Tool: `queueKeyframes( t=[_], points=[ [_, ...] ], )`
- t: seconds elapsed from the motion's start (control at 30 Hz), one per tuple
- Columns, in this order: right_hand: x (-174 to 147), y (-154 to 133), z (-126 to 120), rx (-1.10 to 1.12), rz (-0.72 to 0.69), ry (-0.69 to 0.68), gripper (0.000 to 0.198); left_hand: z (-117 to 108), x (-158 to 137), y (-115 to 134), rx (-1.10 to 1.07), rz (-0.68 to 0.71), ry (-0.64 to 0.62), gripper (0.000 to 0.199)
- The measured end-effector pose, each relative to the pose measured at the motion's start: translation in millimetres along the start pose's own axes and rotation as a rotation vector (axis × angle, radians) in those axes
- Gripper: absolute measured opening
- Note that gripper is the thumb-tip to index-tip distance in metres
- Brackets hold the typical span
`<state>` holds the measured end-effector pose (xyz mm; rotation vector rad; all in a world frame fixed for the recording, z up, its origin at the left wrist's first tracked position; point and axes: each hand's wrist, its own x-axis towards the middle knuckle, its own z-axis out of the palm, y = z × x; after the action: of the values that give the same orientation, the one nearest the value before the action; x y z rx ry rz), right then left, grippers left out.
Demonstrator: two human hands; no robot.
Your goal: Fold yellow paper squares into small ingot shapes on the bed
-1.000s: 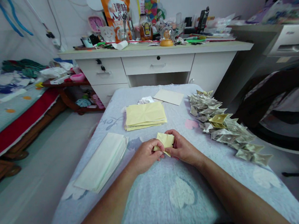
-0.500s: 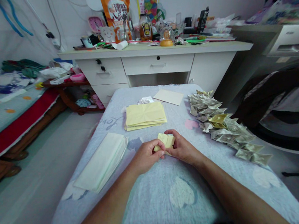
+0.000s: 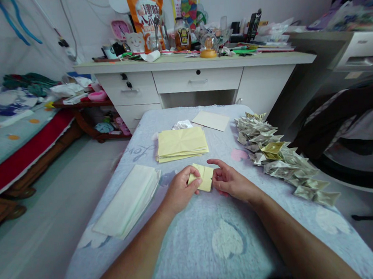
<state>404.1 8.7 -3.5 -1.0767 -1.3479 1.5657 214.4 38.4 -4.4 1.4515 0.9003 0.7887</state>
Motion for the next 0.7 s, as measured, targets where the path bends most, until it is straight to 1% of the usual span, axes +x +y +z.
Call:
queueKeyframes(
  t=[0.1, 0.2, 0.27, 0.33, 0.43, 0.5, 0.57, 0.6, 0.7],
  points=[
    [0.0, -0.5, -2.1, -0.008, -0.057, 0.071, 0.050, 1.5, -0.5, 3.7, -0.113, -0.042, 0.008, 0.031],
    [-1.7, -2.4, -1.2, -0.119, -0.170, 0.079, 0.048, 2.1, -1.7, 7.1, -0.129, -0.074, -0.003, 0.038],
    [-3.1, -4.6, 0.6, -0.239, -0.273, 0.048, 0.046, 1.7, -1.4, 6.6, -0.144, -0.094, -0.011, 0.037],
    [-3.5, -6.0, 2.3, -0.314, -0.335, 0.007, 0.039, 0.8, -0.2, 4.5, -0.161, -0.120, -0.014, 0.033],
    [-1.4, -4.5, 3.2, -0.328, -0.356, -0.022, 0.018, -0.5, 1.2, 0.9, -0.181, -0.163, -0.026, 0.026],
    [0.7, -2.3, 2.7, -0.324, -0.360, 0.017, 0.011, -1.1, 0.9, -0.1, -0.179, -0.167, -0.032, 0.026],
    [2.2, -0.7, 2.2, -0.307, -0.337, 0.091, 0.016, -1.8, -0.2, 0.2, -0.145, -0.125, -0.018, 0.033],
    [2.6, -0.3, 2.2, -0.282, -0.307, 0.122, 0.019, -2.2, -0.8, 0.7, -0.107, -0.079, 0.002, 0.036],
    [3.3, 0.4, 2.9, -0.166, -0.197, 0.152, 0.028, -3.8, -2.0, 2.5, 0.028, 0.113, 0.082, 0.036]
  ],
)
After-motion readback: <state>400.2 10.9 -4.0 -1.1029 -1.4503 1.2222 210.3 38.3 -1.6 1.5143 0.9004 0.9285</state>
